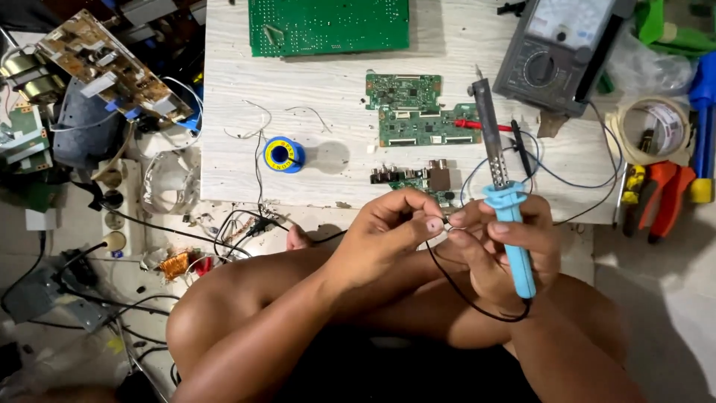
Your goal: Soldering components onto a printed circuit board using a soldering iron on a cluttered workspace.
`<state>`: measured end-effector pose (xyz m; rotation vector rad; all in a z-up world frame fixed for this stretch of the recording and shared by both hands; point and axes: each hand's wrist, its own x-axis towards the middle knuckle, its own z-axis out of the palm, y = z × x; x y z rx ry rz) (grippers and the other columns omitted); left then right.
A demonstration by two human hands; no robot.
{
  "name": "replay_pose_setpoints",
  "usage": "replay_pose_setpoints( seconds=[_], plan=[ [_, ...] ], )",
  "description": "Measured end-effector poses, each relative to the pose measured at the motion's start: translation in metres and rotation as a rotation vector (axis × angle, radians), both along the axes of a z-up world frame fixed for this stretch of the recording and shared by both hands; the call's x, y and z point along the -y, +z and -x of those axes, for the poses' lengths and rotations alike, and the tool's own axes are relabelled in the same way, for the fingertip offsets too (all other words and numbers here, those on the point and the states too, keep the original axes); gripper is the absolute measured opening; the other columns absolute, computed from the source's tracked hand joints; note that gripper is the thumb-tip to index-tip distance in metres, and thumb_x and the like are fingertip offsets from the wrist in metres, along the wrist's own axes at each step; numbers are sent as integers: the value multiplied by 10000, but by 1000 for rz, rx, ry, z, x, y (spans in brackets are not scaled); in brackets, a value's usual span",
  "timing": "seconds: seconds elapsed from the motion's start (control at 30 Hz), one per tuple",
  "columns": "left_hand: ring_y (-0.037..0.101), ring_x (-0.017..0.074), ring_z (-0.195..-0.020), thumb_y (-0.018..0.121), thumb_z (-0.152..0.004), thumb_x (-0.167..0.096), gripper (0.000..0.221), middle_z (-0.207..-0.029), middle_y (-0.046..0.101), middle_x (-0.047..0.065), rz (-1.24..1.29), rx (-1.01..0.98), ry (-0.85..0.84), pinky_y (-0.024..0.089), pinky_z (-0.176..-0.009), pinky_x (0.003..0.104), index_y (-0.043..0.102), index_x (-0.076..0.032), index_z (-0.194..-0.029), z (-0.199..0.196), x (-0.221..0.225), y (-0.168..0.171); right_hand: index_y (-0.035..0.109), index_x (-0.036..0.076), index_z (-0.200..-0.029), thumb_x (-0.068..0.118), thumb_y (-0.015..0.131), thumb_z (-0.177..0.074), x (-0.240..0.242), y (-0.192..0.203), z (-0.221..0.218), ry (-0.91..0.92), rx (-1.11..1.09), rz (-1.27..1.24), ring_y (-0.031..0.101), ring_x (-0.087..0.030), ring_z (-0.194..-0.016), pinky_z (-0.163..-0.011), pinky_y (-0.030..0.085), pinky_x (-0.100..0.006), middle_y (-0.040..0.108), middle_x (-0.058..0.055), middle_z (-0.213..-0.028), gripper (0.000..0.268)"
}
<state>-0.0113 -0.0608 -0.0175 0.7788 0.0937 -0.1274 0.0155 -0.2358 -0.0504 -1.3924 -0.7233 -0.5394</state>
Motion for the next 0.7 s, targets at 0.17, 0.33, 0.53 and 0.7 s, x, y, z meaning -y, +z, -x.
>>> replay_pose_setpoints(
  seconds=[0.17,0.33,0.53,0.7],
  plan=[
    [473,57,-684,743,-883,16,123,-700,484,7,-27,6,9,396,-654,214,704,44,-996,1,-1,7,511,-80,-1024,-179,801,-777,-3,5,-5,18,23,24,747,-464,-732,-646,662,-513,517,-289,-1064,394],
    [481,53,-704,749,-888,14,115,-687,484,-1,-78,25,-3,412,-678,220,710,44,-992,1,-4,-2,518,-74,-1032,-158,806,-790,-7,14,-4,3,29,87,758,-455,-737,-657,661,-513,533,-280,-1065,385],
    [486,68,-711,757,-902,-42,101,-667,492,-15,-302,122,-32,457,-709,259,729,0,-991,-3,-19,0,564,-54,-1006,-111,848,-787,-9,22,-5,-26,15,184,775,-408,-788,-757,644,-465,563,-248,-1062,364],
    [530,130,-682,808,-849,-69,132,-674,503,27,-579,243,24,488,-682,307,735,-22,-948,-2,-24,2,583,-40,-986,-96,871,-794,-4,19,-4,-19,17,234,754,-390,-837,-811,618,-458,585,-240,-1050,350]
  ],
)
